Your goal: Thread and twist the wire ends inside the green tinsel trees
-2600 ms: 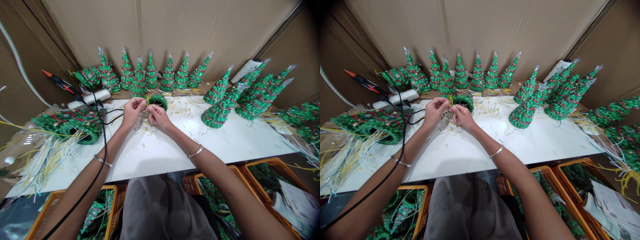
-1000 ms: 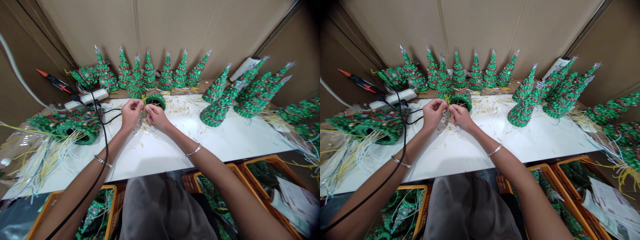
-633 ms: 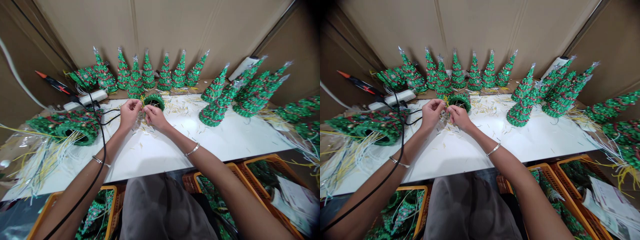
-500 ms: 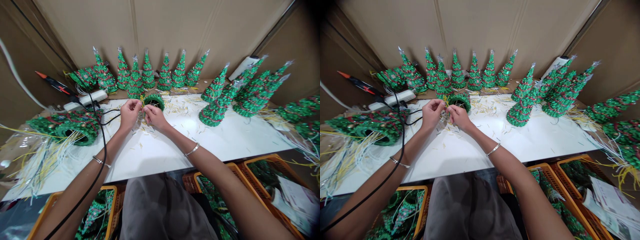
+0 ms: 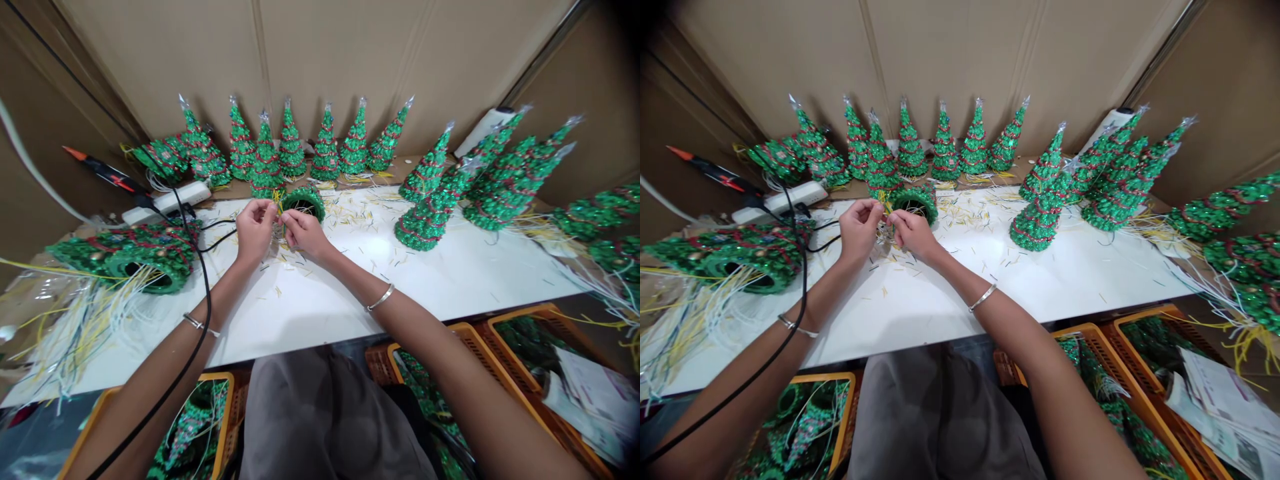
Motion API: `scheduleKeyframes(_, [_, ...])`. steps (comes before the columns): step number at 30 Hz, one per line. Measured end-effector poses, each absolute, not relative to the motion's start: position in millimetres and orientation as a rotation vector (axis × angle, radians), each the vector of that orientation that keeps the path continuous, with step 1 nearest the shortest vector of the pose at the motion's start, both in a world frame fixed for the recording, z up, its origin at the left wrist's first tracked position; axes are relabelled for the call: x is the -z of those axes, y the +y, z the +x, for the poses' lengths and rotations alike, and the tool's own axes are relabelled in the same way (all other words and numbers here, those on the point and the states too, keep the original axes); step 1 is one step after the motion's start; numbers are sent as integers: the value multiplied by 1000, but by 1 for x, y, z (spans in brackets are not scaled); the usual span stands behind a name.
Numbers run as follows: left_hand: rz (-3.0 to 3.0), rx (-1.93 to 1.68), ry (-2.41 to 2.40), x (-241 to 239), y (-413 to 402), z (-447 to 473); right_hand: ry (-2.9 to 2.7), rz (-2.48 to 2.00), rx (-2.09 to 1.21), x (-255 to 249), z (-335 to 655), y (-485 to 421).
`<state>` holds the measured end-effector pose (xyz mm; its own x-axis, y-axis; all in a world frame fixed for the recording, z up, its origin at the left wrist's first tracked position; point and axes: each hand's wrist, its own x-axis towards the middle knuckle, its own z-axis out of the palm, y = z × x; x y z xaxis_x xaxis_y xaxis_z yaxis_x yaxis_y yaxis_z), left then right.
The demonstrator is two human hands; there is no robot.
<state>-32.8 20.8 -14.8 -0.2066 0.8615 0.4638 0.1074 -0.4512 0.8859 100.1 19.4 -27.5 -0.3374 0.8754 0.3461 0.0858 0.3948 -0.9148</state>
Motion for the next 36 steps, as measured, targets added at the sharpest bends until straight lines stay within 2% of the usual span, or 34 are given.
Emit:
scheduleKeyframes(8, [1491, -1728, 1177, 15, 21, -32, -1763, -840, -999, 30, 102, 21])
scheduleKeyframes(36, [1429, -1657, 1157, 10, 22, -35, -1603, -828, -1149, 31, 98, 21])
